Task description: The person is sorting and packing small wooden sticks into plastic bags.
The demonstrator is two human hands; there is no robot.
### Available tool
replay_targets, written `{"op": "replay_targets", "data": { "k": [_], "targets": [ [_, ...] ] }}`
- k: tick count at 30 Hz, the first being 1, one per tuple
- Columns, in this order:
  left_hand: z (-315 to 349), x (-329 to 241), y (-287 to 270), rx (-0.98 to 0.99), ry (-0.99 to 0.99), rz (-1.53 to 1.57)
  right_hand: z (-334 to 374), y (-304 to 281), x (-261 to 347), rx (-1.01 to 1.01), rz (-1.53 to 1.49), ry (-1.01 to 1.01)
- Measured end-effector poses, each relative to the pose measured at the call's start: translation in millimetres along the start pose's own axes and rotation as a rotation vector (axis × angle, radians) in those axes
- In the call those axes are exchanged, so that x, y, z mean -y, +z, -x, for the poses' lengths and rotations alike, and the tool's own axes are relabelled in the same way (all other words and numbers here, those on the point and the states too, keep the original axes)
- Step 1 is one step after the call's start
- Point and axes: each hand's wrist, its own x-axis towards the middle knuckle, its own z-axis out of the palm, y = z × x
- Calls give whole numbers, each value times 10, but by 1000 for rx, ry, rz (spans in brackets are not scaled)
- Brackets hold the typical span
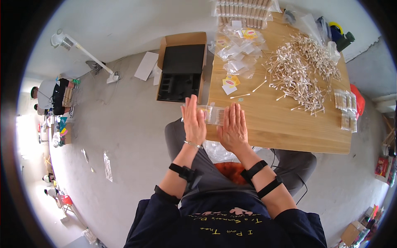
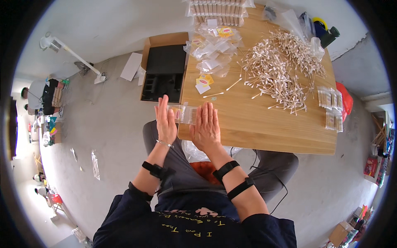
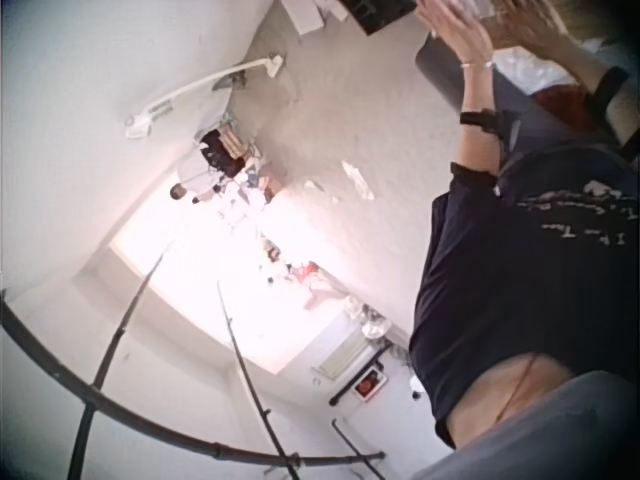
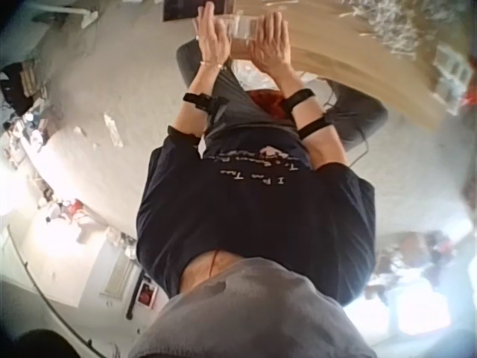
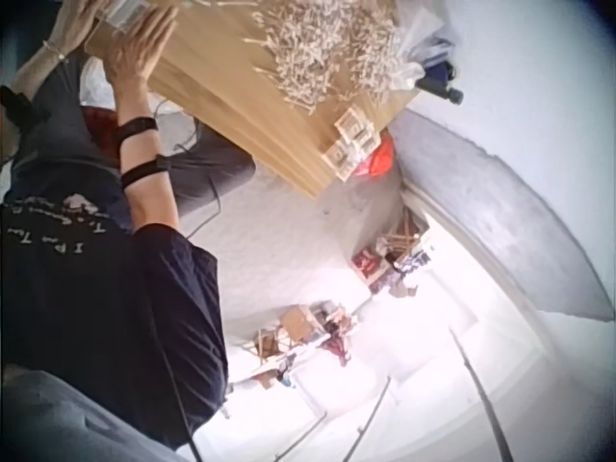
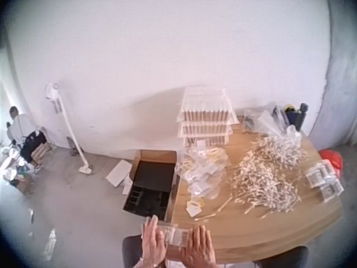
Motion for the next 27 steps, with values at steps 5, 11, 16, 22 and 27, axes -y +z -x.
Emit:
{"op": "replay_targets", "data": {
  "k": [5, 11, 16, 22, 27],
  "targets": [
    [75, 640, 246, 94, -211, 176, -39, 22, 65, 6, -41, 11],
    [142, 866, 444, 178, -311, 648, -76, 62, 131, 39, -29, 19],
    [116, 844, 409, 161, -347, 758, -145, 90, 226, 41, -11, 9],
    [117, 817, 391, 139, -319, 773, -200, 123, 323, 26, -8, 26],
    [103, 777, 374, 116, -335, 768, -226, 130, 383, 56, -46, 26]
  ]
}}
